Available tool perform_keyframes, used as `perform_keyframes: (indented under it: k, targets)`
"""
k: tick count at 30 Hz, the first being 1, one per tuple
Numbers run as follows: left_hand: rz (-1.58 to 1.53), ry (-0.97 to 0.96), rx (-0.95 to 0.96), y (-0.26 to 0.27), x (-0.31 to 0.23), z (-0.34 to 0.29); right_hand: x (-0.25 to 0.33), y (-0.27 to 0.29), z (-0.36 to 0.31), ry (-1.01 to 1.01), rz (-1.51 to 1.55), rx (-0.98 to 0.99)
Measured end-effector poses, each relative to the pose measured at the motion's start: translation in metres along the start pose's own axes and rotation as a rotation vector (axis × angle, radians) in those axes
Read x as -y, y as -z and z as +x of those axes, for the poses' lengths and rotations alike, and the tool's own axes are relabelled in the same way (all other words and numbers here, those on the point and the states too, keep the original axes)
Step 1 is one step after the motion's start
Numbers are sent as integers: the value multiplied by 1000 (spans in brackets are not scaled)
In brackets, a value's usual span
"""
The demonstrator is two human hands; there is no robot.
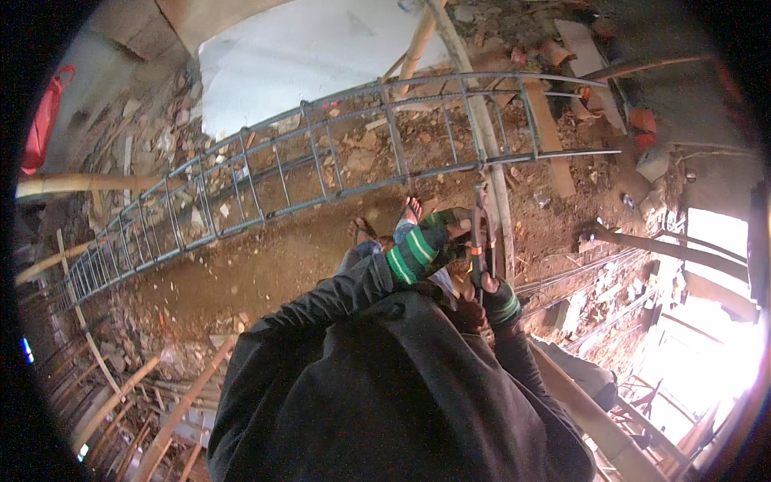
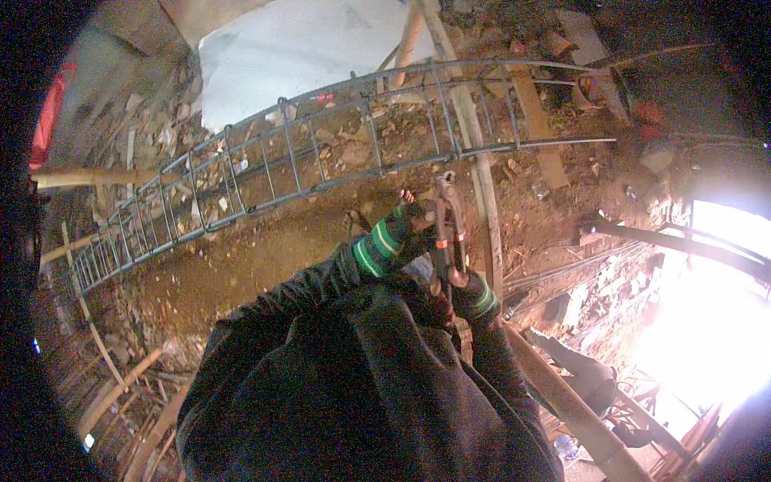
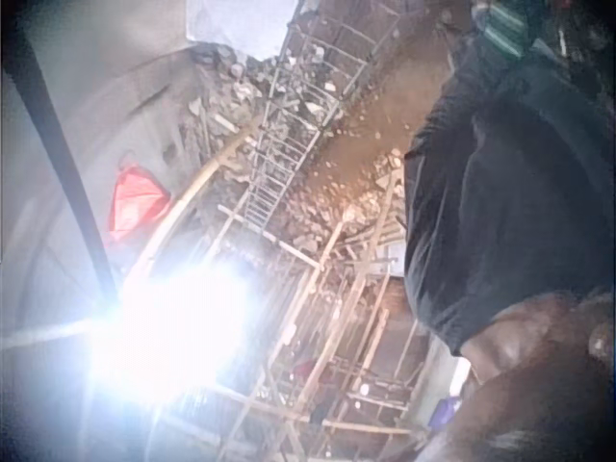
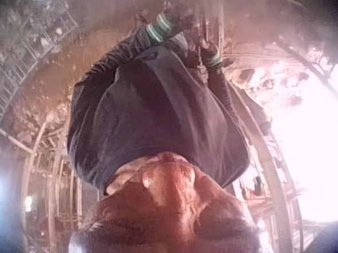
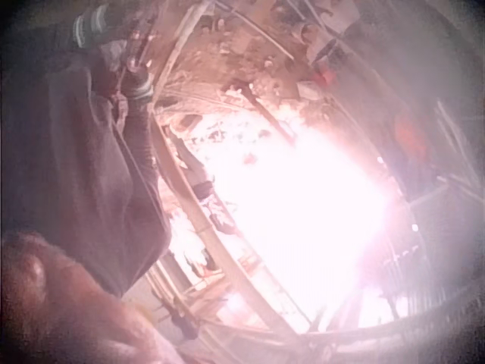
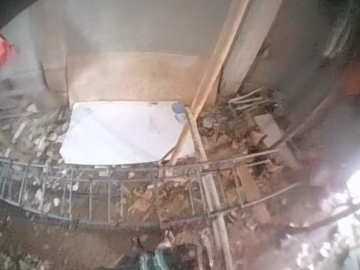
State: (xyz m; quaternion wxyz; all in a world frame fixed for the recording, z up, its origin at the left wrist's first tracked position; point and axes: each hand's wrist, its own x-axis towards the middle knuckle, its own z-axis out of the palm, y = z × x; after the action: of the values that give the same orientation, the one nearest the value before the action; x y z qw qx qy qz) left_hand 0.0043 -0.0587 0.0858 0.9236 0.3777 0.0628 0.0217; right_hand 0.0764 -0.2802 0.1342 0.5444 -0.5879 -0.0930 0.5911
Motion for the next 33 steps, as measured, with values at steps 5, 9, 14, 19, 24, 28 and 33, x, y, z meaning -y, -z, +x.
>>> perform_keyframes:
  k: [5,9,14,19,24,28,33]
  targets:
    - [631,-322,37,3,-35,-21,53,-45,9,-73,348,384]
    - [-166,-91,-125,2,-58,-27,83,-71,2,47,60,173]
    - [-257,-204,-21,7,-90,-8,100,-80,16,62,-74,369]
    - [-416,-424,-219,23,-127,-2,97,-107,26,200,9,372]
    - [-359,-519,-548,84,-167,-55,110,-97,56,444,-238,43]
    - [-333,-582,-563,121,-179,-117,115,-78,123,807,-539,-337]
    - [-132,-480,-1021,123,-148,-178,128,-82,173,821,-1169,-681]
